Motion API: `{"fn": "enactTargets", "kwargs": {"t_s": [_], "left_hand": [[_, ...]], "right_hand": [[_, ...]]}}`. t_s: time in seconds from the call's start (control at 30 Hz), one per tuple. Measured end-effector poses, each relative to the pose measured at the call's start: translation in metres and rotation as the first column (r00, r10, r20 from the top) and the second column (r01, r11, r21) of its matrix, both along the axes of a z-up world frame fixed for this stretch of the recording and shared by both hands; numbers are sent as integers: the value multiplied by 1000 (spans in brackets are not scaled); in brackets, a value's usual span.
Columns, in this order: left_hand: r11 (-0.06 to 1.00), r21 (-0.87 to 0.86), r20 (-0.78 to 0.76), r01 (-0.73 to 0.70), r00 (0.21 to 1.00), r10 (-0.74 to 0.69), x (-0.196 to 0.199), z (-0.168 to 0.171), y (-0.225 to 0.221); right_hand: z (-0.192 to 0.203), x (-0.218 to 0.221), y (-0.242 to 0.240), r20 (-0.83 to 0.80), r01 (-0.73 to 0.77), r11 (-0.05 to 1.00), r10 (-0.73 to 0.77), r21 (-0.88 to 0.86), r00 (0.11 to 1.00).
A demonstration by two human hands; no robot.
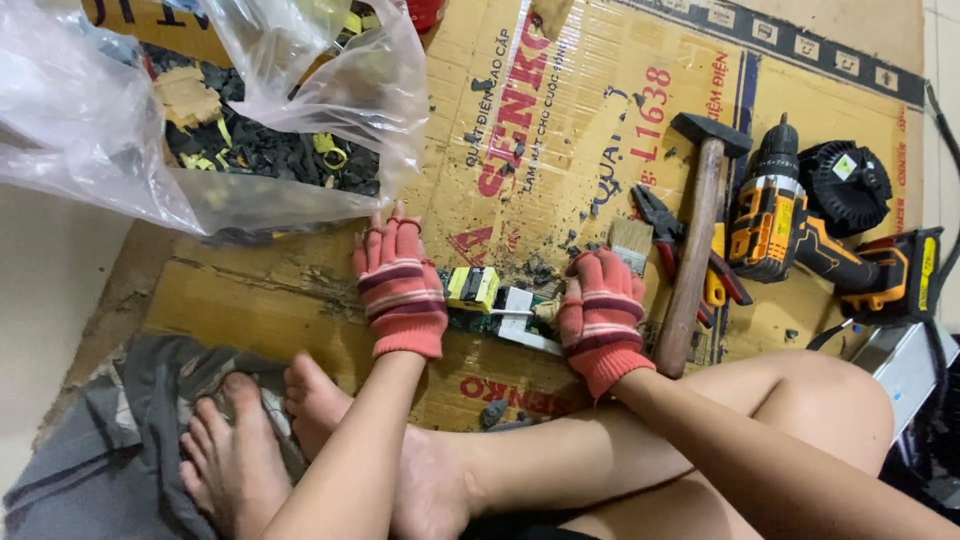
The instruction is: The person wearing gloves uses a hammer and pliers to disassemble a circuit board on a cardboard sheet on the floor.
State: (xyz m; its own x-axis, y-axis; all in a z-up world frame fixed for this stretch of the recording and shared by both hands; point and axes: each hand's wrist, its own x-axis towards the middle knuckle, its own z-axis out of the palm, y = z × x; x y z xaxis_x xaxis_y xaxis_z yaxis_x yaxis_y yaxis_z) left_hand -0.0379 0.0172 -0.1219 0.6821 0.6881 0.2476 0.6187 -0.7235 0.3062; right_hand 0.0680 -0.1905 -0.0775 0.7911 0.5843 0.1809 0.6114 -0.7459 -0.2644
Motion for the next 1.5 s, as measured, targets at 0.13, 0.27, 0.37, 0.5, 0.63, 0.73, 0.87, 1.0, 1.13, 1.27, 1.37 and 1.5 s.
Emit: {"fn": "enactTargets", "kwargs": {"t_s": [0.13, 0.27, 0.37, 0.5, 0.63, 0.73, 0.87, 1.0, 1.13, 1.27, 1.37, 1.5], "left_hand": [[999, 31, -25, 30, 999, -29, 0, -7, 7], [999, 1, -28, 33, 999, -33, 1, -21, 8], [999, 0, -10, 47, 999, -47, 1, -23, 8], [998, -12, 66, 68, 996, -67, 1, -20, 3], [995, -80, 146, 65, 988, -53, -2, 6, 4], [990, -135, 141, 49, 990, -30, -1, 10, 18], [980, -120, 33, 159, 987, -157, 15, 7, 27], [962, -250, 49, 108, 994, -99, 7, 6, 17], [962, -241, 23, 130, 991, -129, 9, 5, 14], [990, -118, 108, 82, 992, -69, 10, -14, 12], [998, 2, 178, 66, 982, -65, 13, -18, 7], [997, -74, 183, 11, 983, 3, 20, -25, 4]], "right_hand": [[21, 8, 20, 93, 45, 997, -40, -62, 995], [75, -9, 25, -213, -299, 732, 212, -612, 954], [91, -39, 16, -458, -367, 627, 17, -688, 889], [94, -76, 10, -501, -194, 688, -277, -699, 820], [106, -103, 28, -559, -48, 765, -425, -642, 712], [100, -123, 46, -561, 8, 789, -444, -614, 699], [112, -137, 70, -647, 76, 844, -463, -531, 606], [100, -162, 87, -638, 1, 846, -403, -534, 656], [93, -171, 93, -630, -29, 849, -368, -527, 683], [93, -163, 105, -602, -118, 837, -279, -534, 748], [96, -152, 105, -569, -161, 817, -230, -553, 790], [95, -137, 96, -533, -218, 777, -173, -591, 828]]}}
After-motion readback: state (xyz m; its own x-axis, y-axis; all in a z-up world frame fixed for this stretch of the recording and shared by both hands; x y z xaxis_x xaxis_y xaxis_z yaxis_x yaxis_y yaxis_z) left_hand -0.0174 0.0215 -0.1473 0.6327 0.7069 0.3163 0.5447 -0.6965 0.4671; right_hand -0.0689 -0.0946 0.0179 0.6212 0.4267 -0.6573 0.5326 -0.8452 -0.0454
